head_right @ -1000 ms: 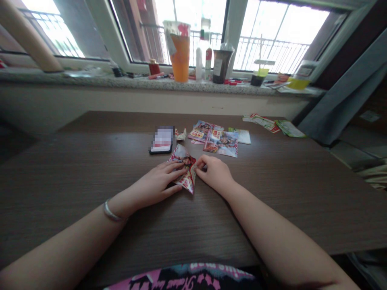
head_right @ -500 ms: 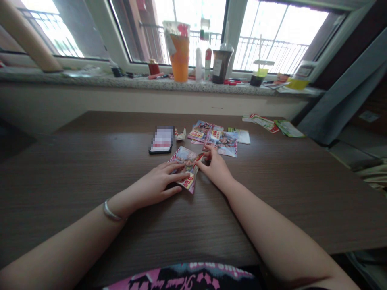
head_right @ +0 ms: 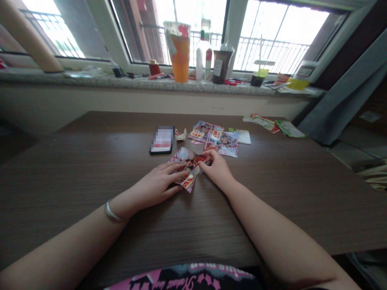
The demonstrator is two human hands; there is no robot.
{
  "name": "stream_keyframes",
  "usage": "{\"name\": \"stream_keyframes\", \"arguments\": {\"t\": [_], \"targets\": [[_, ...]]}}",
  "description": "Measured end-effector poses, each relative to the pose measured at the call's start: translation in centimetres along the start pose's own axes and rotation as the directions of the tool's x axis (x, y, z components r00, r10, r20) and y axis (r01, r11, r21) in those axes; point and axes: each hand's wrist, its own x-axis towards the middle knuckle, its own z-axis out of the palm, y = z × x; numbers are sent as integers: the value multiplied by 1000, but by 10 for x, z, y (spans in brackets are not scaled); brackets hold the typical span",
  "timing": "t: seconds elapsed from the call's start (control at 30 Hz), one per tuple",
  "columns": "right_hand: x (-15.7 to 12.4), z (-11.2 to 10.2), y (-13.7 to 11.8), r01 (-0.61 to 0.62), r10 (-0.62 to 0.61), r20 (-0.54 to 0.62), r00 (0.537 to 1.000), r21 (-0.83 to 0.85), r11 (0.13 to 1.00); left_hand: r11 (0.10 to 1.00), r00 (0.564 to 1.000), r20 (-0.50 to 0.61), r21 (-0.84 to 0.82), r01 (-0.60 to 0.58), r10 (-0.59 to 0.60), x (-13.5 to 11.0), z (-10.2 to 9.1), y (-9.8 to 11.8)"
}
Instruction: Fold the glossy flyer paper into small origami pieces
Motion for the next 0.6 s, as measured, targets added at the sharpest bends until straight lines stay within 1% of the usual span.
{"name": "stream_keyframes", "arguments": {"t": [0.1,0.23,0.37,0.47,0.6], "targets": [[-4,-2,-11,-6,8,36,999,-72,997,999,999,-11,10,52,-52,0,0,1],[-7,-6,-21,68,-43,100,994,-259,964,993,993,-5,12,114,-114,1,-3,3],[-8,-7,-25,97,-61,112,992,-346,933,987,987,-13,-14,163,-163,2,-4,4],[-10,-8,-28,174,-134,126,983,-393,903,989,987,-78,-39,141,-144,2,-3,3],[-13,-10,-34,322,-280,163,946,-392,862,998,970,-238,-8,58,-59,3,-2,2]]}}
